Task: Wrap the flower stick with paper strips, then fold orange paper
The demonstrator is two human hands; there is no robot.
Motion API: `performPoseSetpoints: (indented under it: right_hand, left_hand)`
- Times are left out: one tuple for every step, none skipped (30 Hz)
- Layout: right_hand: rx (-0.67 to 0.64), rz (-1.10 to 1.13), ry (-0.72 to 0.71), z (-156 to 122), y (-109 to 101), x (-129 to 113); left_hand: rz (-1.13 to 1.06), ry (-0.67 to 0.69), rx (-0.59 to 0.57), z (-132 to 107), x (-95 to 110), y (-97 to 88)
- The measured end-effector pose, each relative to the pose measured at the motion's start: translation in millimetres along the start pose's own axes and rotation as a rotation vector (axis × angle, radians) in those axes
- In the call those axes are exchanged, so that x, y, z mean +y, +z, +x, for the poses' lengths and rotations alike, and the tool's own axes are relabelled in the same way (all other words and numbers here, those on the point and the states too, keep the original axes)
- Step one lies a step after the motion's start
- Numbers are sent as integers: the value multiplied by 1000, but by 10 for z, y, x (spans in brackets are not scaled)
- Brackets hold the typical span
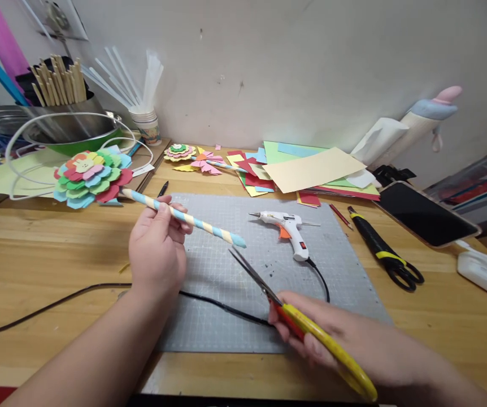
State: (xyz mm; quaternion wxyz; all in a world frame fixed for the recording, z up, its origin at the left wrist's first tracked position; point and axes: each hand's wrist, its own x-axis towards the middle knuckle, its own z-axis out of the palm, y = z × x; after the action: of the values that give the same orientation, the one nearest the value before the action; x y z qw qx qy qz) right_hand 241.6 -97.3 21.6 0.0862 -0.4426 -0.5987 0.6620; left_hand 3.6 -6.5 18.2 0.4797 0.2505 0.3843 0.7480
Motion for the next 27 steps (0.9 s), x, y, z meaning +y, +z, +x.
performPoseSetpoints:
  right_hand:
    - [77, -87, 17, 6, -31, 11]
    - [163, -190, 30, 18, -63, 15]
    - [241, -297, 33, 36, -93, 12]
    - [300, -396, 28, 58, -120, 1]
    - [342, -478, 11, 81, -140, -18]
    - [369, -536, -17, 105, -152, -44]
    - [386, -562, -50, 127, -154, -76]
    - [405, -546, -86, 148, -144, -113]
    - [420, -481, -121, 168, -123, -153]
    - [425, -368, -149, 191, -91, -191]
    - [417, -219, -164, 218, -49, -224]
    - [387, -47, -166, 250, -1, -248]
    - [344, 128, -156, 287, 50, -262]
    - [306, 279, -145, 327, 100, -265]
    - [280, 400, -148, 367, 145, -258]
    - [276, 494, -165, 404, 181, -243]
    - [282, 560, -192, 435, 208, -224]
    - [296, 603, -225, 457, 225, -203]
    - [312, 626, -254, 471, 233, -185]
    - [328, 632, -277, 476, 233, -171]
    - [345, 625, -290, 473, 229, -162]
    - [364, 610, -297, 466, 223, -159]
    - [380, 588, -299, 457, 218, -160]
    - [391, 564, -301, 447, 214, -162]
    - [400, 538, -306, 438, 213, -165]
    - [411, 512, -313, 432, 215, -166]
    - [428, 486, -323, 427, 220, -164]
  left_hand:
    - [-8, 10, 7, 6, 11, 3]
    - [-15, 18, 5, 8, 20, 5]
    - [-17, 21, -4, 4, 25, 7]
    - [-16, 17, -18, -3, 26, 7]
    - [-9, 0, -42, -15, 22, 7]
    - [3, -27, -77, -31, 15, 6]
    - [15, -58, -117, -48, 3, 5]
    - [28, -89, -161, -67, -10, 2]
    - [40, -113, -202, -86, -25, 0]
    - [48, -130, -239, -104, -39, -2]
    - [54, -142, -269, -120, -52, -4]
    - [57, -149, -290, -133, -62, -5]
    - [57, -156, -304, -143, -69, -5]
    - [54, -164, -314, -148, -74, -4]
    - [49, -173, -317, -151, -75, -2]
    - [42, -185, -313, -152, -75, 2]
    - [33, -202, -306, -152, -73, 6]
    - [22, -225, -299, -153, -71, 11]
    - [10, -254, -296, -156, -70, 16]
    - [0, -287, -303, -162, -69, 21]
    - [-9, -321, -319, -171, -69, 26]
    - [-14, -362, -346, -183, -71, 30]
    - [-17, -407, -380, -195, -73, 34]
    - [-14, -454, -416, -207, -77, 37]
    - [-6, -496, -449, -218, -81, 38]
    - [2, -527, -475, -226, -86, 39]
    - [11, -543, -489, -234, -91, 40]
